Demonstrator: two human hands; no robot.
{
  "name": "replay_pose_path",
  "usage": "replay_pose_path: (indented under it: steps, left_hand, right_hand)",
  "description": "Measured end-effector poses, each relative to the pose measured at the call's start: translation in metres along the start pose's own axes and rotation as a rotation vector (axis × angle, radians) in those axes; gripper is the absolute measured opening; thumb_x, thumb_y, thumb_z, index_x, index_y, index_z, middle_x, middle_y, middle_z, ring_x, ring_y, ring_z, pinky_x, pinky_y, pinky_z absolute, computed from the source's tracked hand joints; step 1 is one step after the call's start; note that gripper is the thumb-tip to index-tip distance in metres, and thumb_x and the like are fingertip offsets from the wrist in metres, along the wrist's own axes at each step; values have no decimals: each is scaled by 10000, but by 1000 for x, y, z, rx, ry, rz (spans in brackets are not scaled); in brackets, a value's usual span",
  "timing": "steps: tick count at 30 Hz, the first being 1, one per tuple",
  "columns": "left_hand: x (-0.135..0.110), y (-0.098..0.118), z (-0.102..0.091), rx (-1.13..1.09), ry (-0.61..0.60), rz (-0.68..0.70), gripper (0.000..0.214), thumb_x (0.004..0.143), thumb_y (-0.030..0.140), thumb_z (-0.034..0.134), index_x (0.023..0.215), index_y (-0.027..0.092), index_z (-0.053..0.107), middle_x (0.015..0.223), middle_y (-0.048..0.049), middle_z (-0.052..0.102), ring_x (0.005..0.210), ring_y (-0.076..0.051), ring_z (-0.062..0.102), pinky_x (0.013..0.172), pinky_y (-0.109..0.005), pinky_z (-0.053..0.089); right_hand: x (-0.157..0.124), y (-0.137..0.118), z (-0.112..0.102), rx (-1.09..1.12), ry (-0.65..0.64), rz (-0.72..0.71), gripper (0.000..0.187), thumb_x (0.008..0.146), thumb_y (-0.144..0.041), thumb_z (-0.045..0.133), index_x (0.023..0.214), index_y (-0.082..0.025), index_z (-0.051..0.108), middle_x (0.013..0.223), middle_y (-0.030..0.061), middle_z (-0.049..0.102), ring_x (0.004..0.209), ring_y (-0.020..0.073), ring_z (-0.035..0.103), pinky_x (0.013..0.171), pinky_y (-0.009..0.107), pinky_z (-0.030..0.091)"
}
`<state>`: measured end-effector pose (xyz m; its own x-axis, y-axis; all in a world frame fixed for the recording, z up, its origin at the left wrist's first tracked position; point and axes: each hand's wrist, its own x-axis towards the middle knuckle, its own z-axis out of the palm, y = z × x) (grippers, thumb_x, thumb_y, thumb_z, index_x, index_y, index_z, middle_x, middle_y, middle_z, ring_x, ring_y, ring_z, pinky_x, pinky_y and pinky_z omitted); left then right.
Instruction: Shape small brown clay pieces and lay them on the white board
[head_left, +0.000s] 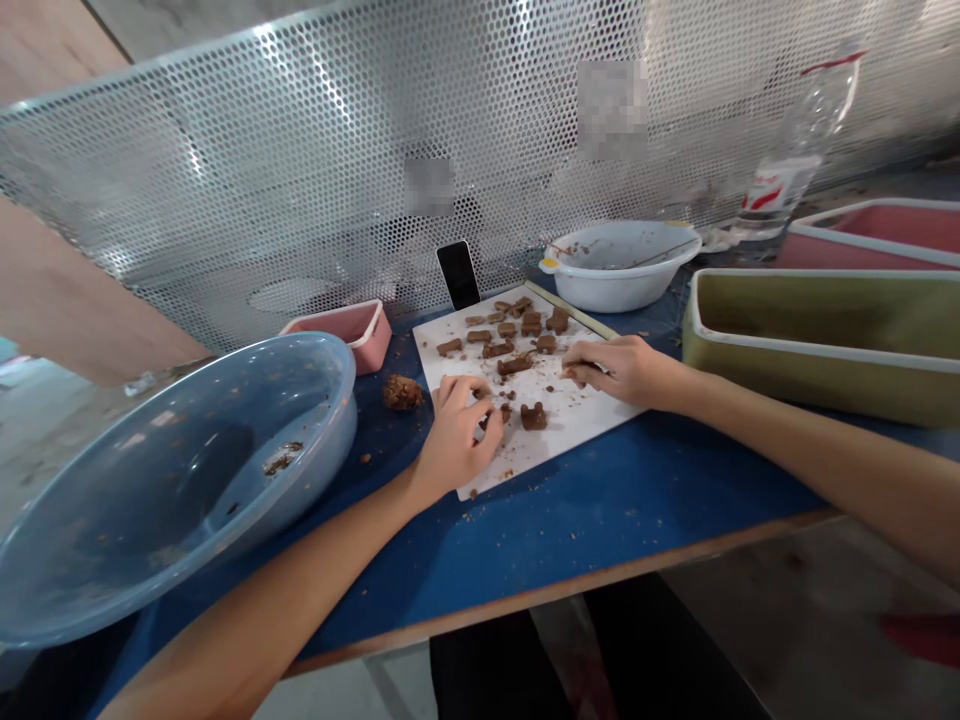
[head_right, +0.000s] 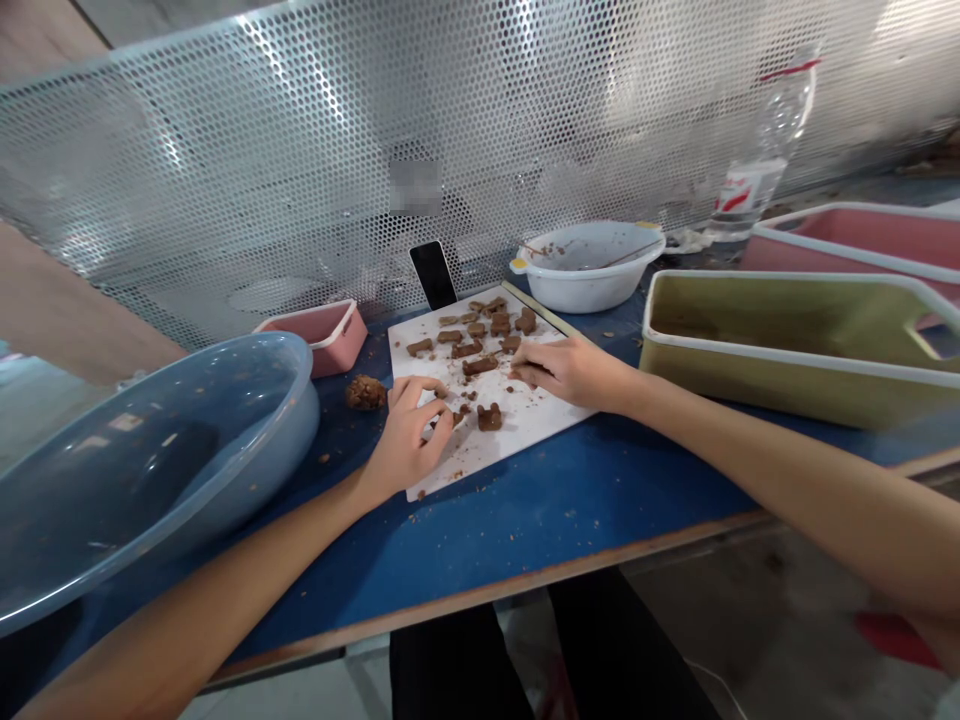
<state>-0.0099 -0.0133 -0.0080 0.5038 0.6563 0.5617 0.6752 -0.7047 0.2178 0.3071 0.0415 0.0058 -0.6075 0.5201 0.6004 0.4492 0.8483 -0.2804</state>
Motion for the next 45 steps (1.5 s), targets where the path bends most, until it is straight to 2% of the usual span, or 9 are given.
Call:
replay_pose_path:
  steps: [3,10,14,25,30,35,37,41,45]
  left_hand:
    - [0,0,0,-2,1,4,260,1091,218,551,866,201,682,1182,-128,667,1175,-315,547,1043,-547,467]
    - [0,0,0,-1,10,13,269,1093,227,563,847,202,670,1180,-129,663,1171,-313,549,1045,-539,471]
    - [0,0,1,-8,12,12,278,1097,224,561,839,201,662,1170,-124,659,1161,-306,549,1050,-536,470]
    - [0,1,0,-7,11,9,268,1098,233,554,859,201,669,1186,-122,661,1181,-308,546,1053,-540,468]
    - [0,1,-1,3,-11,-13,281,1092,241,557,844,206,684,1188,-127,664,1186,-318,552,1053,-547,470]
    - [0,0,0,7,-12,-18,264,1084,232,569,857,210,701,1200,-124,666,1195,-319,546,1050,-552,471]
    - [0,1,0,6,-14,-19,272,1089,234,564,854,208,699,1195,-123,664,1194,-316,547,1054,-549,469]
    - [0,1,0,11,-27,-27,281,1091,237,559,844,208,692,1201,-126,666,1194,-316,551,1050,-542,467]
    - [0,1,0,5,-18,-20,292,1096,239,549,838,205,682,1193,-128,663,1188,-315,546,1045,-544,467]
  right_hand:
    - [1,0,0,6,-1,24,191,1128,-339,584,1086,-239,741,871,2,827,767,162,771,736,266,562]
    - [3,3,4,11,60,-80,215,1113,-308,618,1235,-234,779,1107,82,837,1048,234,805,932,342,629]
    - [1,10,10,5,69,-72,241,1093,-297,658,1297,-250,776,1113,64,859,1006,230,827,889,341,649]
    - [-1,4,4,29,88,56,196,1067,-400,708,1087,-240,818,954,18,881,822,172,827,806,254,635]
    - [2,0,0,33,26,7,220,1106,-352,620,1005,-228,771,889,20,846,777,171,786,738,284,584]
    - [3,-2,-1,-28,-33,14,335,1138,-343,512,849,-240,647,752,7,735,712,179,708,700,321,526]
    - [4,-1,0,-25,-28,31,313,1138,-342,499,879,-243,644,784,12,741,740,184,717,719,322,536]
    - [3,2,6,20,27,54,165,1092,-380,610,1076,-247,706,973,33,831,856,203,784,775,320,586]
    - [1,5,7,64,33,66,156,1075,-375,647,1110,-249,731,1014,30,863,884,196,816,800,307,612]
